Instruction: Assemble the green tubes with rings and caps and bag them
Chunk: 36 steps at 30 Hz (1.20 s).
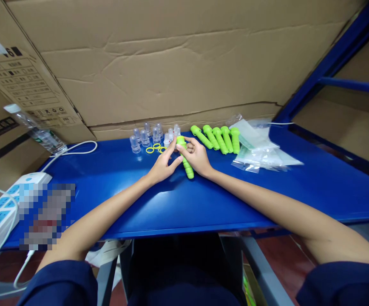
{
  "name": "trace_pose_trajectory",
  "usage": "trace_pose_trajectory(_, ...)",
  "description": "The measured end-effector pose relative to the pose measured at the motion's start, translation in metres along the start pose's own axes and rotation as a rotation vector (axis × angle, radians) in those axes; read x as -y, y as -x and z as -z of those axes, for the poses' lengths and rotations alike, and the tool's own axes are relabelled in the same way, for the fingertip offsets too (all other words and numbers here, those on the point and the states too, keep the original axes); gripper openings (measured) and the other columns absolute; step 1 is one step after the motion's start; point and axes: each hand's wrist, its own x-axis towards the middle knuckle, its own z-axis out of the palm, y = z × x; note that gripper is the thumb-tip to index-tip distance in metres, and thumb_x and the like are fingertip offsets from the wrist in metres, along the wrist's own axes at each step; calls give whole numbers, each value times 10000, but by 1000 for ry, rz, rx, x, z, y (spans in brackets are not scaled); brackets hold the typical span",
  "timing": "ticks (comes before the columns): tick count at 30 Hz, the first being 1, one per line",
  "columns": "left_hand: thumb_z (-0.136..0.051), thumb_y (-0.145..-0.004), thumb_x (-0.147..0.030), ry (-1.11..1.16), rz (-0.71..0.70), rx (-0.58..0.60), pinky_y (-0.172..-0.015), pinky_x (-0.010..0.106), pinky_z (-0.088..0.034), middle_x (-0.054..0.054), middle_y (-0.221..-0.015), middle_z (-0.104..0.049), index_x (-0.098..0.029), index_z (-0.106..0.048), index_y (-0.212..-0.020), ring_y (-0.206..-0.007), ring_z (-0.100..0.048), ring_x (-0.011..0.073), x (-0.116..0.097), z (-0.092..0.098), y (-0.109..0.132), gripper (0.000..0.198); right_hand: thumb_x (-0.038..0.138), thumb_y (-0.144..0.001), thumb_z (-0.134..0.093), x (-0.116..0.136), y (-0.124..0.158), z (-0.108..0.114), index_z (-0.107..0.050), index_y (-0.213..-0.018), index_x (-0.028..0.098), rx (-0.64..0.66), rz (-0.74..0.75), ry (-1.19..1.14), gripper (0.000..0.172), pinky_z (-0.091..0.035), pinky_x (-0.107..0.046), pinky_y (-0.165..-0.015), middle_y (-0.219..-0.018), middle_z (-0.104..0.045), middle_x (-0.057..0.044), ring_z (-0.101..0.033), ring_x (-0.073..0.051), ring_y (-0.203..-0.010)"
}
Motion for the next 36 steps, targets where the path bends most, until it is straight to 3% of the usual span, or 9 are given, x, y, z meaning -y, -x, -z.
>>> trace_pose_trajectory(11,-546,-966,-437,-16,40,-9,-1026,449,-508,168,-1575,-445,-224,-211,-1622,-1405,-487,324,-6,0,2,767,652,-712,-774,4,1,-2,-546,-980,208,-32,-28,-79,566,-574,-344,-677,-795,-716,-43,-726,-219,-736)
trace_pose_trajectory(18,-555,-960,-454,-50,14,-15,-1047,442,-485,178,-1593,-413,-211,-244,-1612,-1347,-530,305,-5,-1,2,762,596,-814,-706,8,4,0,-476,-1249,239,4,6,-11,608,-526,-308,-571,-683,-626,35,-692,-201,-661)
trace_pose_trajectory(22,-555,-958,-447,-63,23,-14,-1000,423,-506,185,-1548,-469,-201,-252,-1608,-1266,-574,288,-6,0,2,758,585,-824,-697,10,5,0,-488,-1249,230,4,17,21,592,-506,-298,-551,-668,-609,36,-678,-200,-641)
trace_pose_trajectory(27,-546,-959,-435,-70,26,-24,-946,400,-520,183,-1468,-547,-182,-278,-1597,-1136,-619,256,-8,0,2,738,622,-795,-714,7,5,-1,-490,-1153,240,-12,9,-1,569,-499,-307,-546,-668,-596,34,-666,-202,-630)
trace_pose_trajectory(36,-545,-956,-479,-67,43,-21,-904,380,-523,171,-1434,-578,-196,-285,-1596,-1105,-626,254,-10,0,3,746,610,-767,-746,10,5,-1,-432,-987,268,-12,-11,-25,514,-465,-301,-498,-671,-598,38,-656,-195,-596)
